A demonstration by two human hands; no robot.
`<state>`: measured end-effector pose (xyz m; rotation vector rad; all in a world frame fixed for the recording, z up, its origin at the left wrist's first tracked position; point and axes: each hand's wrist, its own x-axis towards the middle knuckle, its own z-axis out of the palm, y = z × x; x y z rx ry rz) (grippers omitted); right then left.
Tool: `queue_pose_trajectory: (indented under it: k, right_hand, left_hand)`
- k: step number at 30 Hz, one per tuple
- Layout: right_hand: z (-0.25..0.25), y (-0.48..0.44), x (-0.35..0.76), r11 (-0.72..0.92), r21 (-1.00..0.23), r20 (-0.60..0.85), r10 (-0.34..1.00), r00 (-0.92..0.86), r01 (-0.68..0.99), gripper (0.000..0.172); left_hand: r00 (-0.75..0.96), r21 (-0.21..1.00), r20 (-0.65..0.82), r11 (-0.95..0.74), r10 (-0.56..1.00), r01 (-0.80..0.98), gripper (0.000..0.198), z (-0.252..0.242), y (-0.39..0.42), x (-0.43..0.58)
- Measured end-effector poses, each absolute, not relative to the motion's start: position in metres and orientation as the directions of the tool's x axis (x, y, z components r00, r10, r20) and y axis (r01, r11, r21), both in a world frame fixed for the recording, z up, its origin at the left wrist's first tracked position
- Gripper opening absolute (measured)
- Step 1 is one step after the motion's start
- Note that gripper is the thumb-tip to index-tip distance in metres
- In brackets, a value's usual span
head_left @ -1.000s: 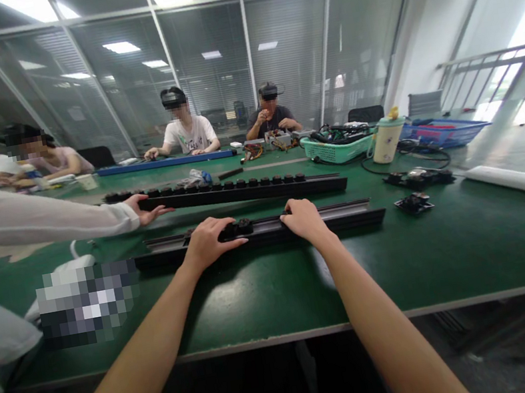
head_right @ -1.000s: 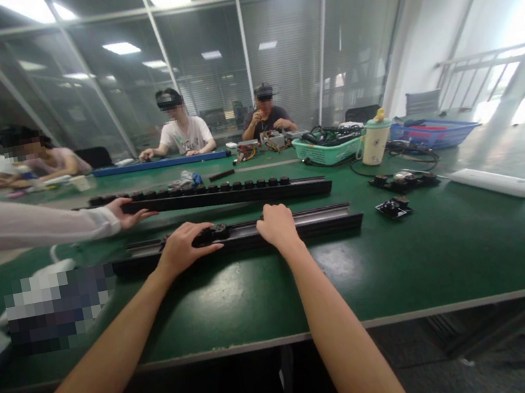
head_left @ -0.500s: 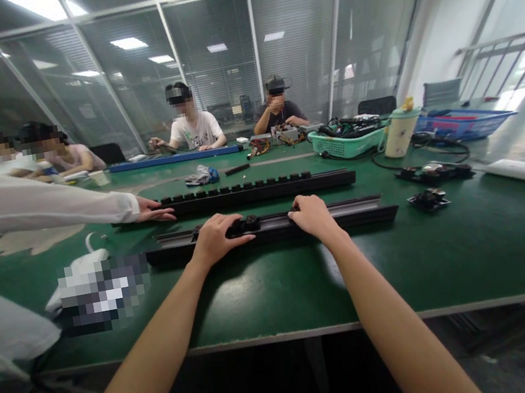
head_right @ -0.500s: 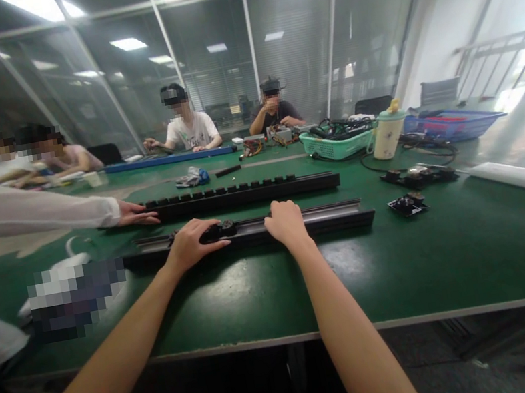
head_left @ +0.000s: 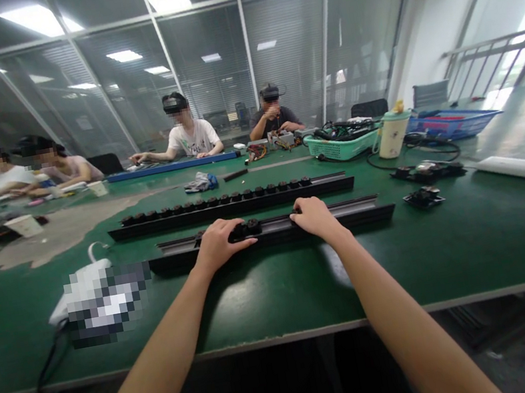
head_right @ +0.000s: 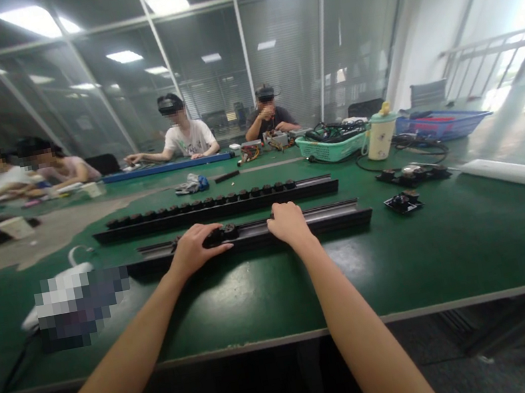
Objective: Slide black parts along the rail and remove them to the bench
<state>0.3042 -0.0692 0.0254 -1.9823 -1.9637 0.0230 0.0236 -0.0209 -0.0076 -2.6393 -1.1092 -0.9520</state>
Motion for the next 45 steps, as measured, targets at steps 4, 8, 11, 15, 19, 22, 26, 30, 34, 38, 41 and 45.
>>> queue_pose_trajectory:
  k: [4, 8, 11, 15, 19, 22, 26, 30, 34, 38, 41, 45]
  right_hand:
    - [0.029, -0.063, 0.311, 0.079, -0.250, 0.189, 0.981, -0.031, 0.965, 0.028]
    - [0.038, -0.057, 0.318, 0.147, -0.211, 0.146, 0.982, -0.117, 0.967, 0.025]
    - [0.040, -0.057, 0.322, 0.199, -0.194, 0.150, 0.974, -0.171, 0.961, 0.024]
    - [0.029, -0.062, 0.324, 0.256, -0.245, 0.235, 0.951, -0.199, 0.935, 0.023]
    - [0.009, -0.065, 0.324, 0.304, -0.241, 0.385, 0.902, -0.197, 0.922, 0.022]
    - [0.001, -0.066, 0.324, 0.326, -0.175, 0.450, 0.865, -0.219, 0.929, 0.022]
    - [0.000, -0.068, 0.325, 0.329, -0.114, 0.461, 0.853, -0.243, 0.937, 0.024]
    - [0.001, -0.069, 0.330, 0.312, -0.091, 0.457, 0.857, -0.239, 0.946, 0.025]
    - [0.000, -0.069, 0.335, 0.312, -0.082, 0.460, 0.855, -0.241, 0.947, 0.024]
    - [-0.002, -0.067, 0.337, 0.318, -0.098, 0.466, 0.852, -0.239, 0.943, 0.022]
    - [-0.003, -0.066, 0.337, 0.324, -0.123, 0.468, 0.852, -0.233, 0.938, 0.020]
    - [-0.003, -0.067, 0.337, 0.331, -0.140, 0.479, 0.847, -0.229, 0.933, 0.021]
  left_hand:
    - [0.540, 0.104, 0.603, -0.730, 0.587, 0.676, 0.064, -0.009, -0.022, 0.022]
    - [0.545, 0.098, 0.597, -0.727, 0.589, 0.679, 0.062, -0.008, -0.022, 0.020]
    - [0.541, 0.096, 0.592, -0.719, 0.598, 0.689, 0.062, -0.007, -0.023, 0.020]
    - [0.537, 0.097, 0.596, -0.718, 0.596, 0.689, 0.061, -0.007, -0.025, 0.020]
    - [0.537, 0.090, 0.603, -0.719, 0.590, 0.689, 0.062, -0.008, -0.024, 0.020]
    - [0.541, 0.084, 0.605, -0.722, 0.584, 0.686, 0.062, -0.010, -0.022, 0.020]
    - [0.552, 0.067, 0.601, -0.725, 0.578, 0.686, 0.062, -0.011, -0.020, 0.020]
    - [0.564, 0.023, 0.610, -0.724, 0.557, 0.690, 0.062, -0.011, -0.019, 0.022]
    - [0.562, 0.014, 0.621, -0.725, 0.546, 0.689, 0.063, -0.010, -0.019, 0.023]
    - [0.558, 0.020, 0.617, -0.719, 0.555, 0.694, 0.064, -0.007, -0.019, 0.023]
    - [0.556, 0.034, 0.617, -0.725, 0.556, 0.688, 0.063, -0.006, -0.019, 0.023]
    - [0.550, 0.060, 0.620, -0.733, 0.560, 0.678, 0.061, -0.006, -0.019, 0.023]
